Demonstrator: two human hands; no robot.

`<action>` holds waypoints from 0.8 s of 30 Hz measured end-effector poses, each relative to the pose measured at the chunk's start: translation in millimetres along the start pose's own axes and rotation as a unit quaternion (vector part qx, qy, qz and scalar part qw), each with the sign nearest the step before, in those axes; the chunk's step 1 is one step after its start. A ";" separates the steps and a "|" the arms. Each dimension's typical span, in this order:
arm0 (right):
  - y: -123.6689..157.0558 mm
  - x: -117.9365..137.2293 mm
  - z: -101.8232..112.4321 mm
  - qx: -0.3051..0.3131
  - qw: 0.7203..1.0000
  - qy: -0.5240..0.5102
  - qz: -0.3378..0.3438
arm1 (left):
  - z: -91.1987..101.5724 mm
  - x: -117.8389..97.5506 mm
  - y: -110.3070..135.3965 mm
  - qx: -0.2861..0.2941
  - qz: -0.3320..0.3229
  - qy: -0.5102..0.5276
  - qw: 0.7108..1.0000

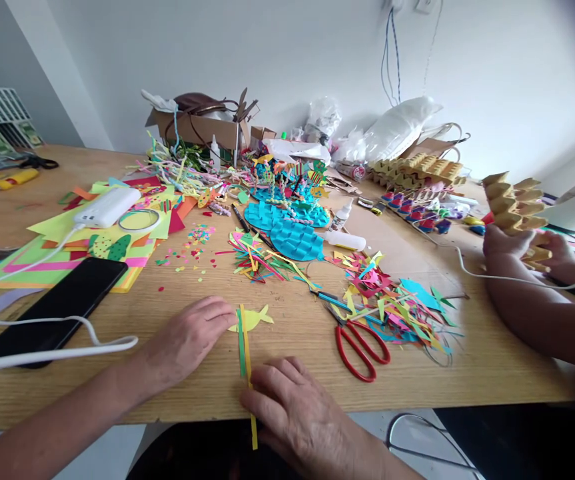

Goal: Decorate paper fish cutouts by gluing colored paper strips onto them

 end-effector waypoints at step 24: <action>-22.2 -28.3 5.6 -0.030 0.997 0.008 -0.075 | -17.5 -19.3 10.0 0.048 -0.029 0.045 0.997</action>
Point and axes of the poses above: each hand's wrist, its own y-axis away from the middle knuckle, its own z-axis out of the back of the hand, x = y × z, the point moved 9 cm from there along -y, towards the middle knuckle, and after that the axes turned 6 degrees about y, right-handed, at the moved point
